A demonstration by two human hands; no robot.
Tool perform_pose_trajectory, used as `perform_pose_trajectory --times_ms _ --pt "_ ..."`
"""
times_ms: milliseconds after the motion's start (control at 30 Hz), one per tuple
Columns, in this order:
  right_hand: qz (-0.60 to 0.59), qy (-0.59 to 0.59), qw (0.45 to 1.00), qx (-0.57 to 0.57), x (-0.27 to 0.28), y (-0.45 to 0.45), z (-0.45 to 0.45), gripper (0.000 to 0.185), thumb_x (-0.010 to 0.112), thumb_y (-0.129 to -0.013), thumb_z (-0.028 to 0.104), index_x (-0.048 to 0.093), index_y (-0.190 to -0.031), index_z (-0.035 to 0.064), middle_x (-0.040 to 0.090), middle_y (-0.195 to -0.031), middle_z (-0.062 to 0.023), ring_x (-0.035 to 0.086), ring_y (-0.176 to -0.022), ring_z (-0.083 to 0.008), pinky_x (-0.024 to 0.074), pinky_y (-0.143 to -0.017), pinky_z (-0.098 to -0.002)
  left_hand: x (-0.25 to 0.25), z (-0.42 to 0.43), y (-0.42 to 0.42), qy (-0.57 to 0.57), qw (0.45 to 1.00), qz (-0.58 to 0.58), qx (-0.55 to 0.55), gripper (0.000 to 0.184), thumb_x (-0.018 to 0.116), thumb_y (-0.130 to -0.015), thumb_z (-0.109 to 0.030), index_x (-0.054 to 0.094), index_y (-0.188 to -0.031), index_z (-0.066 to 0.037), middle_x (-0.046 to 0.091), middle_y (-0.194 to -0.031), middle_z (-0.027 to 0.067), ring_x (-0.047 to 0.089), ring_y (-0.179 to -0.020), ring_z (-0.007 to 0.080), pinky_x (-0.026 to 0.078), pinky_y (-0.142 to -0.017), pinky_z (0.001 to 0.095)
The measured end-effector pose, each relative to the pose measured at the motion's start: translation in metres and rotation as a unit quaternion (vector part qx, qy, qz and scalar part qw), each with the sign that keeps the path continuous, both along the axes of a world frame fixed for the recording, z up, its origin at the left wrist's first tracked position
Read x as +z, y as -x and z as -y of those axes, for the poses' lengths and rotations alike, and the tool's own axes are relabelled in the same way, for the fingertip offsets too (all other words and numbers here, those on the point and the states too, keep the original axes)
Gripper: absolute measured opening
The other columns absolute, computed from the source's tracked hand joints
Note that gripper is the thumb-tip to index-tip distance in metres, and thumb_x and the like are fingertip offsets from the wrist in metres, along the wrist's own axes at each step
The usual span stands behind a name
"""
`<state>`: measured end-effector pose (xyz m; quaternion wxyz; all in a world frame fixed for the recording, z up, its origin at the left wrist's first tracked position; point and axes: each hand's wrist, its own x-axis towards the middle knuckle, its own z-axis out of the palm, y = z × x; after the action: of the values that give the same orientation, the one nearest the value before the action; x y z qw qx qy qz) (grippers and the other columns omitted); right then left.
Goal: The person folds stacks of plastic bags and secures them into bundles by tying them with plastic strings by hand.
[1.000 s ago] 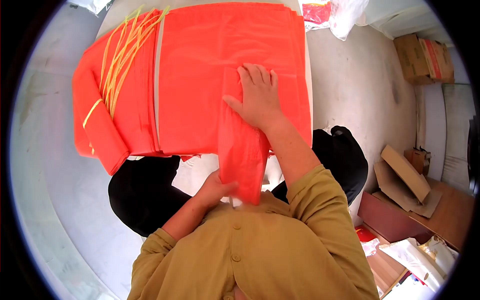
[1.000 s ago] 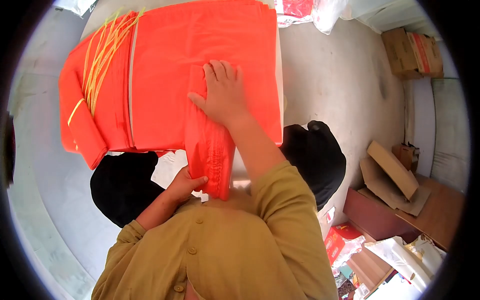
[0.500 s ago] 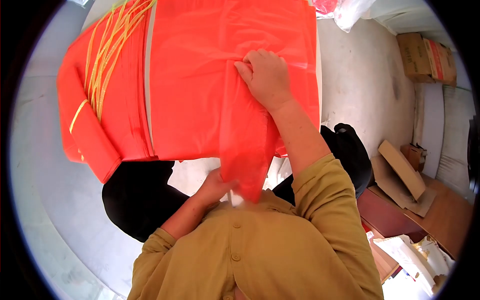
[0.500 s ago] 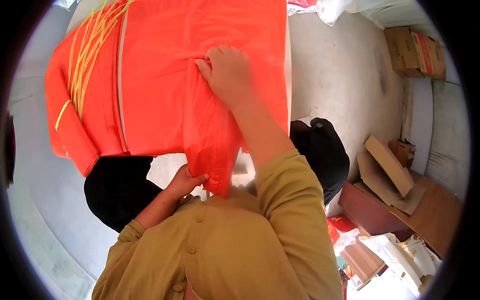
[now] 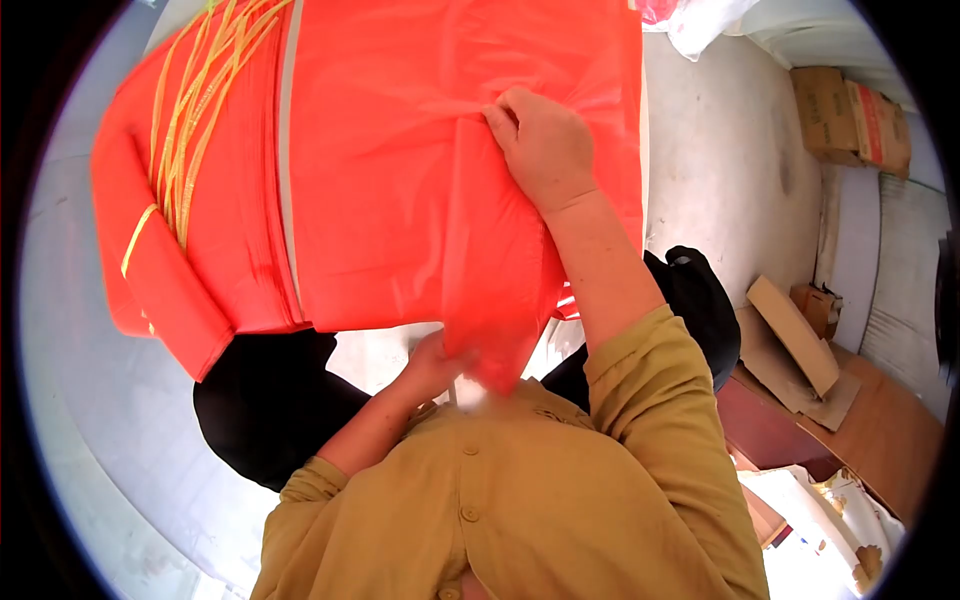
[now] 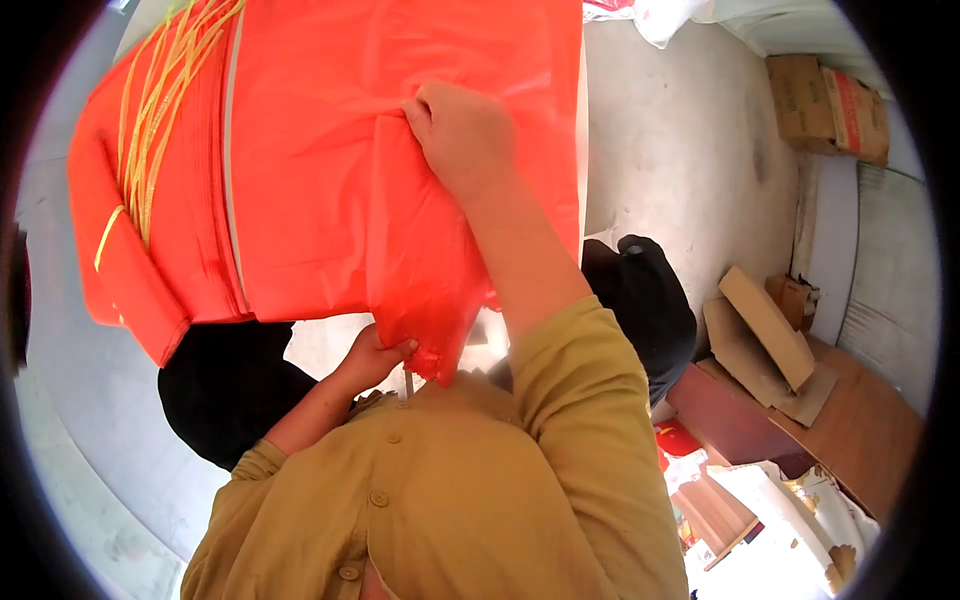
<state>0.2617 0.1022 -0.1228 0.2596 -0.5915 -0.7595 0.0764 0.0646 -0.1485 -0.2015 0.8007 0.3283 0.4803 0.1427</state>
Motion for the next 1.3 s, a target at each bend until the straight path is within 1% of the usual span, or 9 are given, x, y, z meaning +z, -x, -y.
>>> perform_pose_trajectory --times_ms 167,267,367,567,767,900,1000,1100,1300 --pt "-0.04 -0.088 0.995 0.03 -0.003 -0.002 -0.001 0.021 0.069 -0.099 0.025 0.071 -0.11 0.0074 0.075 -0.099 -0.0094 0.07 -0.09 -0.0314 0.0558 -0.08 -0.042 0.011 0.01 0.0 -0.01 0.999 0.024 0.032 0.03 0.068 -0.103 -0.013 0.065 -0.129 0.002 0.073 -0.116 0.0072 0.068 -0.107 0.0172 0.055 -0.094 0.0353" --pt "-0.038 0.0 0.999 0.034 0.005 -0.005 -0.001 0.025 0.065 -0.102 0.023 0.069 -0.119 0.0044 0.072 -0.116 -0.0138 0.068 -0.109 -0.0319 0.0536 -0.093 -0.0417 0.028 0.024 -0.003 0.047 0.992 0.072 0.093 0.033 0.068 -0.103 -0.011 0.063 -0.133 0.001 0.073 -0.117 0.0075 0.068 -0.104 0.0157 0.056 -0.09 0.0336" --pt "-0.188 -0.102 0.977 0.012 -0.019 -0.015 0.019 0.032 0.062 -0.105 0.021 0.063 -0.131 0.0017 0.066 -0.127 -0.017 0.061 -0.122 -0.0328 0.0492 -0.102 -0.042 0.045 0.03 -0.001 0.043 0.997 0.054 0.046 0.036 0.066 -0.102 -0.01 0.061 -0.137 0.0 0.072 -0.119 0.0072 0.068 -0.104 0.015 0.057 -0.089 0.0327" --pt "-0.223 0.117 0.967 -0.029 0.01 -0.055 0.158 0.069 0.07 -0.1 0.018 0.037 -0.157 -0.001 0.042 -0.158 -0.0192 0.046 -0.144 -0.032 0.0422 -0.118 -0.0442 0.065 0.044 -0.016 0.024 0.984 0.132 0.113 0.04 0.067 -0.1 -0.009 0.058 -0.139 -0.001 0.069 -0.12 0.0065 0.068 -0.105 0.0183 0.057 -0.091 0.0354" --pt "-0.463 0.261 0.845 -0.063 0.026 -0.05 0.243 0.087 0.084 -0.088 0.021 0.037 -0.158 -0.0006 0.047 -0.154 -0.0226 0.047 -0.144 -0.0343 0.0433 -0.116 -0.0469 0.088 0.047 -0.029 0.053 0.98 0.148 0.12 0.043 0.065 -0.099 -0.003 0.054 -0.141 -0.002 0.067 -0.123 0.0093 0.069 -0.105 0.0216 0.06 -0.093 0.0393" --pt "-0.388 0.24 0.887 -0.075 0.008 -0.042 0.233 0.094 0.084 -0.087 0.014 0.029 -0.162 0.001 0.044 -0.156 -0.0217 0.051 -0.14 -0.0314 0.0465 -0.114 -0.043 0.09 0.055 -0.033 0.027 0.986 0.118 0.119 0.049 0.067 -0.097 -0.015 0.057 -0.144 -0.005 0.069 -0.119 0.0029 0.065 -0.097 0.0135 0.052 -0.076 0.0287" --pt "-0.437 0.263 0.859 -0.042 0.018 -0.036 0.223 0.099 0.08 -0.09 0.008 0.018 -0.167 0.0029 0.042 -0.158 -0.0191 0.053 -0.137 -0.0284 0.0509 -0.11 -0.0409 0.078 0.057 -0.03 0.027 0.986 0.125 0.109 0.049 0.065 -0.097 -0.012 0.056 -0.145 -0.004 0.068 -0.122 0.004 0.065 -0.098 0.0129 0.053 -0.076 0.0287" --pt "-0.46 0.263 0.847 -0.031 0.012 -0.032 0.219 0.101 0.079 -0.088 0.001 0.017 -0.168 0.0046 0.042 -0.158 -0.0184 0.053 -0.137 -0.0282 0.0512 -0.111 -0.0412 0.086 0.059 -0.026 0.018 0.98 0.152 0.127 0.045 0.065 -0.098 -0.004 0.054 -0.142 -0.001 0.067 -0.12 0.0075 0.067 -0.104 0.0175 0.057 -0.09 0.035" --pt "-0.469 0.311 0.824 -0.063 0.027 -0.03 0.218 0.103 0.075 -0.085 -0.008 0.017 -0.169 0.0067 0.038 -0.163 -0.018 0.05 -0.141 -0.029 0.0506 -0.112 -0.0416 0.1 0.033 0.007 -0.216 0.95 -0.131 0.184 0.048 0.074 -0.096 -0.013 0.056 -0.139 -0.002 0.068 -0.116 0.0058 0.065 -0.107 0.0154 0.054 -0.091 0.0309"
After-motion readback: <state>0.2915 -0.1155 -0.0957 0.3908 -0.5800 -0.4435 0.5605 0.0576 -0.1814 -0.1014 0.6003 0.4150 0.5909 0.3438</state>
